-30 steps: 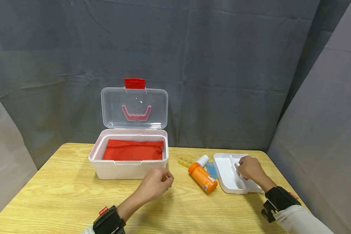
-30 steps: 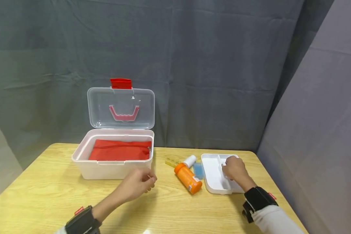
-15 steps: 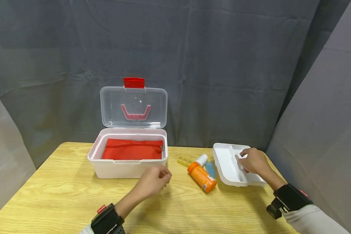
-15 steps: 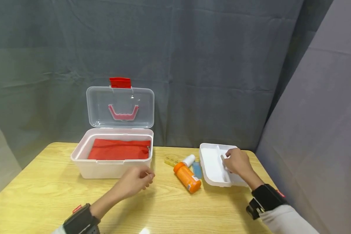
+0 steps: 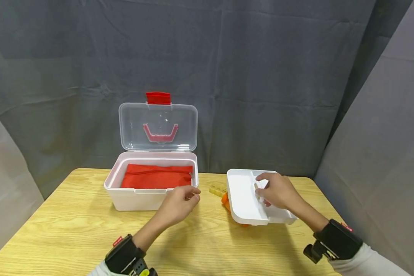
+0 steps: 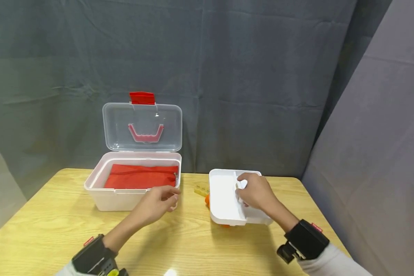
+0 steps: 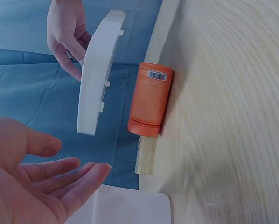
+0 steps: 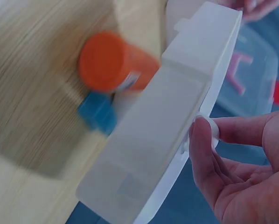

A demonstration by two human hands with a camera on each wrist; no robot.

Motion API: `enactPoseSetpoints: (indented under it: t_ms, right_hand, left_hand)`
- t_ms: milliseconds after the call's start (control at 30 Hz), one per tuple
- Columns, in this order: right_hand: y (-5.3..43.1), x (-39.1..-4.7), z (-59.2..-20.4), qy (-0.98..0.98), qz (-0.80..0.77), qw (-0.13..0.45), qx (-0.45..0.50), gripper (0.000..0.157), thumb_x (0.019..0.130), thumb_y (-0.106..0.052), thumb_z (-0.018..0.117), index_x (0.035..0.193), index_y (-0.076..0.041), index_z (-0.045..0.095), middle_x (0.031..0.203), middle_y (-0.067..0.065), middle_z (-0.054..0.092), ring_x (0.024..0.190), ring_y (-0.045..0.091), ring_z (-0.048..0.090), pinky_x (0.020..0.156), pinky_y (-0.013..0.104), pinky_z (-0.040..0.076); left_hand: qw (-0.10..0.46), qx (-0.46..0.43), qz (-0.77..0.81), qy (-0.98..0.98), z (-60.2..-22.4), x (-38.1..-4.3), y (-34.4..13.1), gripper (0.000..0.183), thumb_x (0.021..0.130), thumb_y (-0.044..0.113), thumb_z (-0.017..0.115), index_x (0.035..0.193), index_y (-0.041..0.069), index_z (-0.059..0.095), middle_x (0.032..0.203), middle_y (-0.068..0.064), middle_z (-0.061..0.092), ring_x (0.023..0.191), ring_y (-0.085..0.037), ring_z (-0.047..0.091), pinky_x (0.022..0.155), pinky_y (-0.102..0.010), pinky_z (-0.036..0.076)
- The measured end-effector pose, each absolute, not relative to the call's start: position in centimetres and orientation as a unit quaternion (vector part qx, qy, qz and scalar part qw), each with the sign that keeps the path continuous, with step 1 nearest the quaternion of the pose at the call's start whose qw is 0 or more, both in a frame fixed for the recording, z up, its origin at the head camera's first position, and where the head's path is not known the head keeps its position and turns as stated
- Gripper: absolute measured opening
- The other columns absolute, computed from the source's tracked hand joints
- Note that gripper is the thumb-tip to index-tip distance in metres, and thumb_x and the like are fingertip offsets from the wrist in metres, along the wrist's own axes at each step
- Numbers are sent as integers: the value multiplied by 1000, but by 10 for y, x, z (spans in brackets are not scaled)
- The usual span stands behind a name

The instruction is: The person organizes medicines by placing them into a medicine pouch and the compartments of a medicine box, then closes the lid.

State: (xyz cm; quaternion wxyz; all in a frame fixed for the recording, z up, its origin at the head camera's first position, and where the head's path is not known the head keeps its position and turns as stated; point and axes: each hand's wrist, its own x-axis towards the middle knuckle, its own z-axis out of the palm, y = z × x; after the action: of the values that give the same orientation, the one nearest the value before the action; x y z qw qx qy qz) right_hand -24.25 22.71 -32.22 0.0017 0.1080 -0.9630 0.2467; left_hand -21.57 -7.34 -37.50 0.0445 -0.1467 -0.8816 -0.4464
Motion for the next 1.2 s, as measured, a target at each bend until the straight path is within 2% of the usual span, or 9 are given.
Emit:
enactPoseSetpoints:
  t_ms: [233, 433, 533, 633, 833, 1000, 1200]
  right_hand:
    - [188, -219, -322, -950, 278, -13, 145, 38, 90, -10, 69, 126, -1, 65, 64, 1, 65, 49, 13, 60, 52, 29, 46]
    - [166, -203, -330, -934, 315, -23, 168, 34, 88, -7, 71, 122, -4, 68, 60, -1, 62, 46, 12, 58, 48, 27, 44]
    - [158, -197, -334, -926, 331, -27, 179, 34, 87, -6, 72, 121, -3, 68, 60, -1, 61, 46, 12, 58, 47, 27, 45]
    - [151, -192, -339, -921, 343, -39, 180, 35, 87, -6, 73, 120, -2, 66, 61, -1, 61, 46, 13, 58, 47, 27, 47]
    - [139, -183, -347, -907, 362, -54, 210, 38, 86, -9, 76, 121, 2, 63, 61, -2, 62, 47, 13, 59, 50, 25, 47]
    - [129, -183, -354, -895, 380, -54, 228, 42, 85, -10, 76, 122, 5, 63, 61, -3, 64, 47, 12, 59, 46, 25, 45]
    - [119, -185, -366, -888, 396, -72, 223, 44, 84, -10, 77, 123, 7, 62, 61, -1, 65, 47, 14, 61, 49, 26, 48]
  left_hand:
    - [16, -126, -499, -857, -370, -216, -78, 28, 100, 17, 60, 120, -1, 70, 95, -12, 72, 74, -19, 71, 69, -29, 58]
    - [-22, -108, -529, -841, -366, -216, -85, 30, 98, 17, 64, 118, -5, 69, 91, -14, 72, 72, -25, 73, 68, -36, 62]
    - [-39, -102, -530, -841, -366, -216, -89, 31, 95, 13, 68, 119, -7, 68, 93, -13, 74, 70, -21, 72, 67, -38, 62]
    - [-49, -97, -526, -844, -366, -214, -94, 27, 91, 8, 69, 114, -7, 70, 87, -12, 75, 67, -21, 72, 66, -38, 62]
    - [-57, -111, -511, -851, -369, -210, -105, 17, 85, -1, 65, 100, -5, 73, 79, -12, 74, 64, -22, 72, 64, -37, 62]
    - [-60, -109, -503, -855, -374, -211, -113, 17, 85, -3, 63, 99, -5, 74, 84, -13, 74, 66, -21, 71, 61, -34, 61]
    - [-73, -91, -495, -861, -382, -212, -121, 16, 87, -3, 65, 100, -4, 74, 86, -11, 74, 67, -19, 69, 62, -34, 62]
